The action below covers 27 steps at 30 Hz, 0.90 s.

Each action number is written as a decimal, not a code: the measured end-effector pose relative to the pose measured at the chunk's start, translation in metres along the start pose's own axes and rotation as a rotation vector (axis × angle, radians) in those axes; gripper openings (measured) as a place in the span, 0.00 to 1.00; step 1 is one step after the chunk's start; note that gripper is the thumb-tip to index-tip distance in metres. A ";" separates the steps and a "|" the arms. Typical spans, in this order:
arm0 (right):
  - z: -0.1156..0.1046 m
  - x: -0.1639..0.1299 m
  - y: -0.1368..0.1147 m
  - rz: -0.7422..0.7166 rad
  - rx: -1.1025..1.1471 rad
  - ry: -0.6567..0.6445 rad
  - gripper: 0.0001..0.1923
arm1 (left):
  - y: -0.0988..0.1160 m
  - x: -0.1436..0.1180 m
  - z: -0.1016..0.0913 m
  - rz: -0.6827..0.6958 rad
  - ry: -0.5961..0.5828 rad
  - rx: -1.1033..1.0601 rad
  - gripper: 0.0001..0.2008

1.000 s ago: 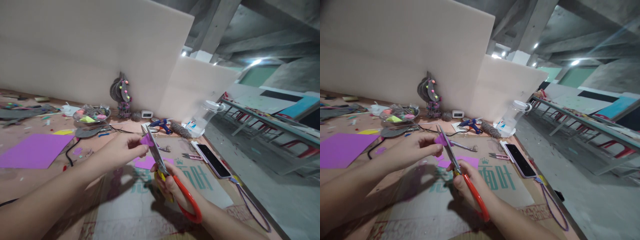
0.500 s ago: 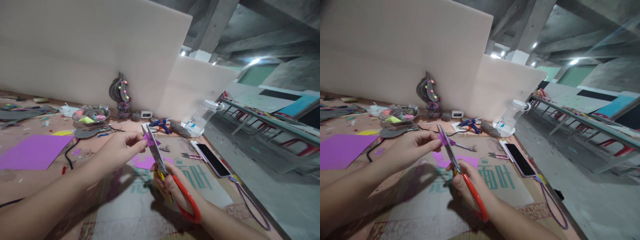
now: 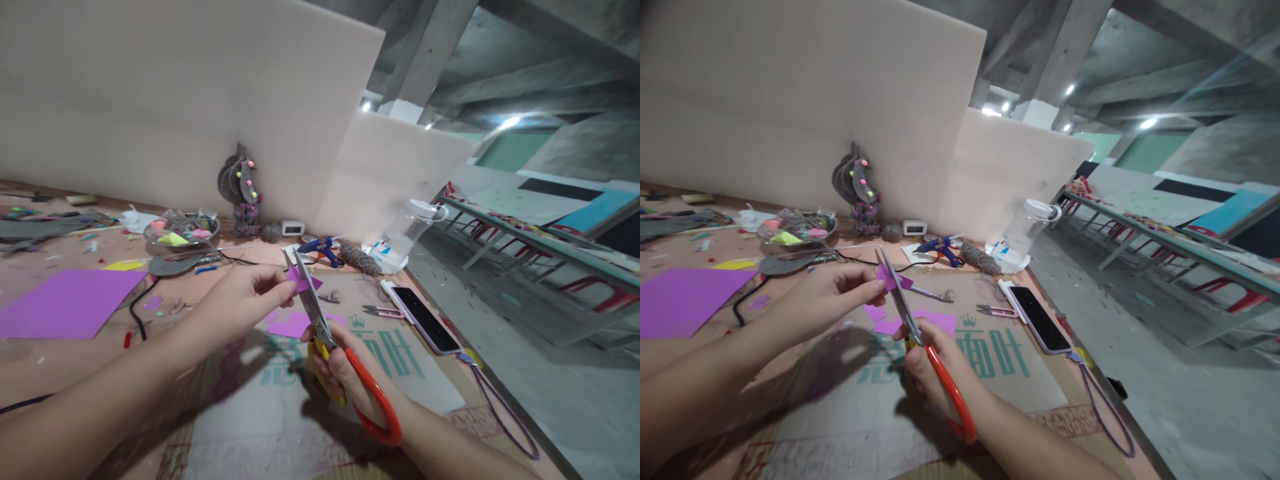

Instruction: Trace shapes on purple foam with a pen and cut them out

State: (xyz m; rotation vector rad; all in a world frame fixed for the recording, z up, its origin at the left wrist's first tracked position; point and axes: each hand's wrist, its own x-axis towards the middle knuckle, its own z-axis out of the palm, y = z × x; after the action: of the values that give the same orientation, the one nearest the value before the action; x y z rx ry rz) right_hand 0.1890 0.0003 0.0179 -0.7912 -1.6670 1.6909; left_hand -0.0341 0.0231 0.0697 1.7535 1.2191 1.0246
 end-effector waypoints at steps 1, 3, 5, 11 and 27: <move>0.000 0.000 0.000 -0.005 -0.003 0.005 0.32 | 0.000 0.000 0.000 -0.001 0.000 0.000 0.16; 0.000 0.001 -0.001 -0.018 -0.004 0.013 0.33 | 0.002 0.000 0.000 -0.008 0.005 0.005 0.16; 0.001 0.002 -0.001 -0.025 0.000 0.018 0.33 | 0.004 0.000 0.000 -0.020 0.015 0.019 0.16; -0.001 0.002 0.001 -0.019 -0.008 0.008 0.32 | 0.006 0.001 -0.001 -0.036 0.035 0.041 0.15; -0.003 0.001 0.000 -0.011 -0.003 -0.007 0.32 | 0.002 0.002 -0.005 -0.039 0.029 0.002 0.12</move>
State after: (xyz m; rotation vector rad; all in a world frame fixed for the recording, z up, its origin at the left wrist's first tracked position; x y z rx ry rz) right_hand 0.1905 0.0026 0.0183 -0.7773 -1.6755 1.6862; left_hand -0.0370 0.0255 0.0743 1.7149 1.2678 1.0302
